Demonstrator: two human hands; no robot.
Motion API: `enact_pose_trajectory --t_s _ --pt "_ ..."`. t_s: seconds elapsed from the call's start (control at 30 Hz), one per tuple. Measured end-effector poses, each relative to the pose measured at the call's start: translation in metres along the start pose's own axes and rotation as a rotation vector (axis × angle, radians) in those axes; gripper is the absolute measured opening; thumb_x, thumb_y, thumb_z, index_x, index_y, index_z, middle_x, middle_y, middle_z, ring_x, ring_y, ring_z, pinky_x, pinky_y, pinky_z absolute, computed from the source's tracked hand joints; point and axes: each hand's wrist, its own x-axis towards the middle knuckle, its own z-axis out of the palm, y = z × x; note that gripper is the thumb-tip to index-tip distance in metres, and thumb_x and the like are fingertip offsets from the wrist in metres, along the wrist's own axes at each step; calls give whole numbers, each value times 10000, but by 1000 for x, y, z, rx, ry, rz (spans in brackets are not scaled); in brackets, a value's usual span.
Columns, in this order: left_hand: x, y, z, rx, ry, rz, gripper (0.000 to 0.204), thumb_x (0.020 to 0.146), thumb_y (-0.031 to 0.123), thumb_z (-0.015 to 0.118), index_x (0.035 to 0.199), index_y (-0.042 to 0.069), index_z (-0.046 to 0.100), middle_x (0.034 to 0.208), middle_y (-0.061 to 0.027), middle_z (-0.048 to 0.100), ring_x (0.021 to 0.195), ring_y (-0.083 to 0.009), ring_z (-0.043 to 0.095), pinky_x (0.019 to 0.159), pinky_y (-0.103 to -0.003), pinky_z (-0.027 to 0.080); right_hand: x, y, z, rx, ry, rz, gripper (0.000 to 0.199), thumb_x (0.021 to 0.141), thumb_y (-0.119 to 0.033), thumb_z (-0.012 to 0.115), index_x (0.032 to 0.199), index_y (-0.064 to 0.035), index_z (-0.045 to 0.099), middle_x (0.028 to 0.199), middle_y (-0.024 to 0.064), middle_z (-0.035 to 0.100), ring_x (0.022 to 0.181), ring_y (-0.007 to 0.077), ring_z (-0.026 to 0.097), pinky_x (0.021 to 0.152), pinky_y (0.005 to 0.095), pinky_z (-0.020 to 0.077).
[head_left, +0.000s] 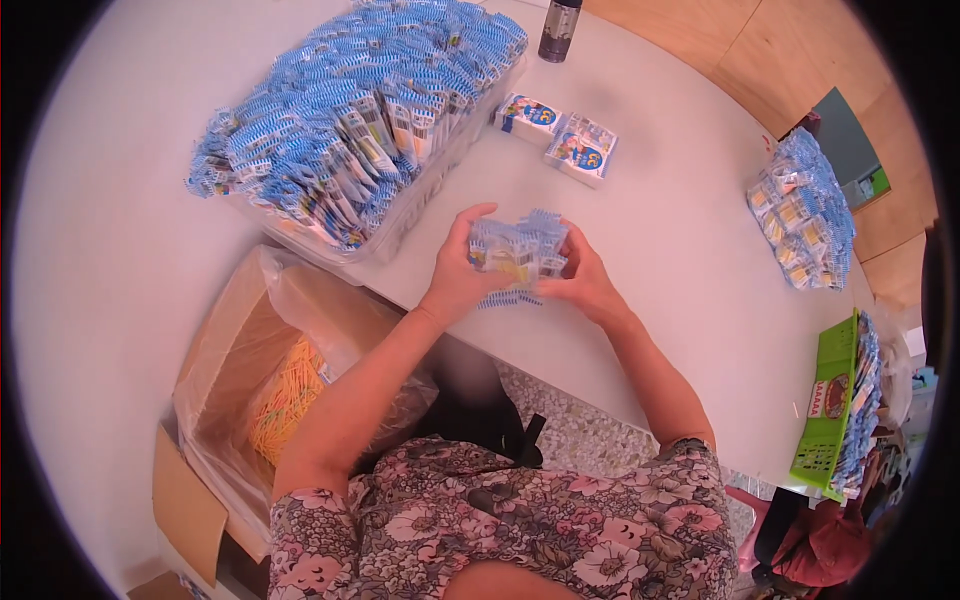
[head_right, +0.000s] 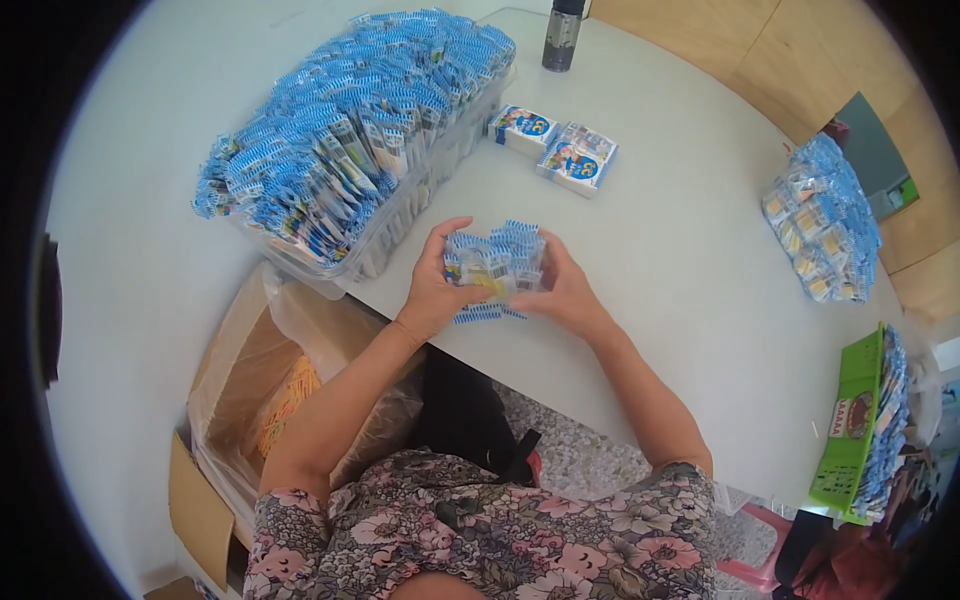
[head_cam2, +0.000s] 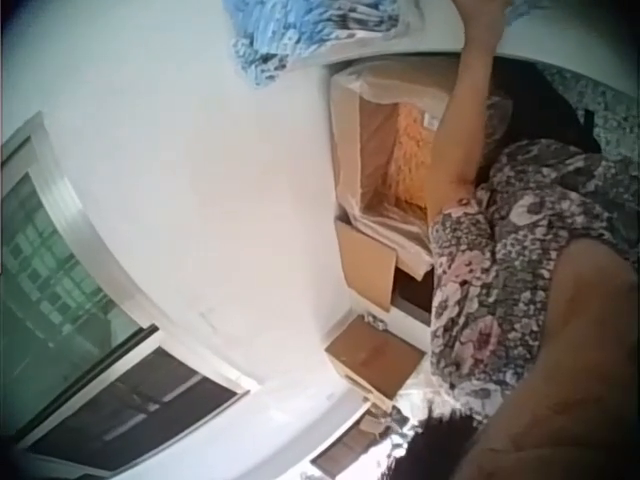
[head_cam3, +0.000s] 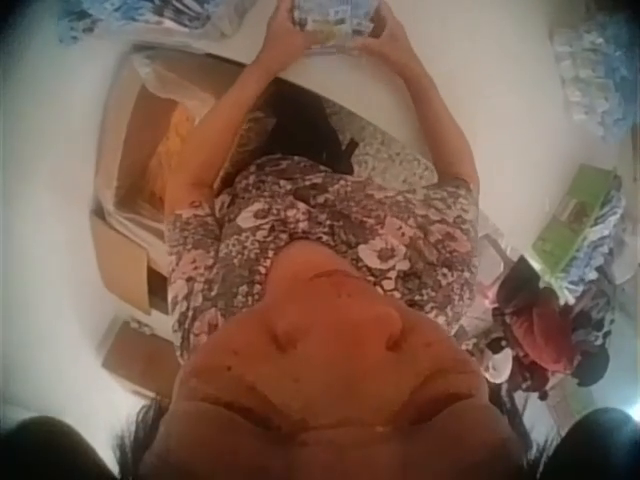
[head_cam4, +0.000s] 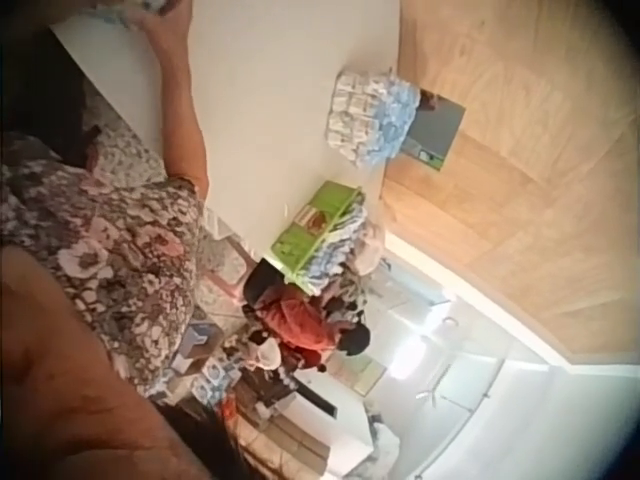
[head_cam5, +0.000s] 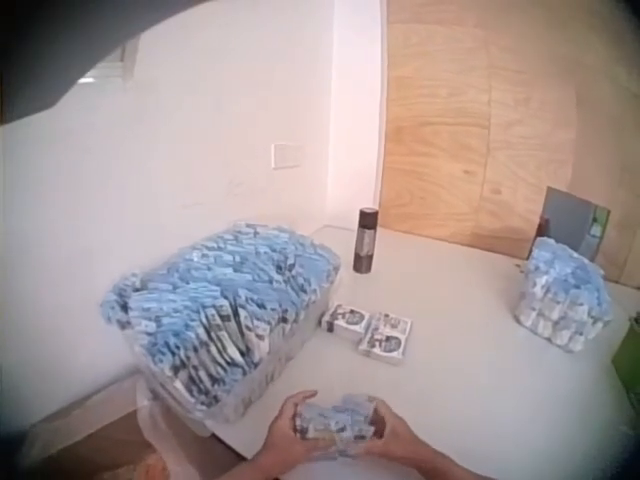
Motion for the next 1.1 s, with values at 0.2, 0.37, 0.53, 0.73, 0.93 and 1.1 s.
enact_pose_trajectory --t_s 0.2,0.37,0.53,0.73,0.93,1.1 --pt "5 30 15 166 -56 186 1040 571 -124 738 1425 90 183 1225 -87 451 1075 -160 508 919 -277 442 5 -12 -11 -67 -110 3 609 692 19 742 1226 -39 455 1140 65 565 1036 144 544 897 288 451" --pt "-9 -5 3 126 -87 48 1100 564 -120 744 1446 89 122 1278 -94 423 1146 -190 471 974 -302 397 11 7 -14 -125 -196 -28 531 716 59 703 1191 -37 486 1107 46 588 1031 137 550 919 292 444" --pt "-8 -15 -3 93 -85 -55 970 623 -77 736 1418 42 192 1254 -78 460 1159 -174 462 985 -303 383 18 12 -2 -2 -187 76 587 752 -37 714 1267 -35 432 1146 57 569 1061 138 523 932 309 421" --pt "-7 -15 -4 61 -88 37 834 665 2 759 1354 23 291 1231 -75 484 1150 -156 462 981 -308 383 18 6 1 -208 -303 87 678 698 -129 789 1268 -18 439 1168 64 558 1060 139 522 935 290 414" --pt "-8 -23 -2 257 -49 126 855 690 62 777 1377 34 270 1258 -87 477 1150 -157 464 980 -313 384 11 -19 18 -384 -134 21 667 621 -130 845 1184 -15 507 1079 32 609 983 138 576 883 300 469" --pt "-13 -20 -1 283 -200 91 1012 692 9 750 1453 54 86 1268 -100 474 1116 -176 486 959 -314 398 9 -46 34 -755 -148 -56 591 580 -212 855 1053 -22 557 898 69 646 834 169 621 758 311 495"
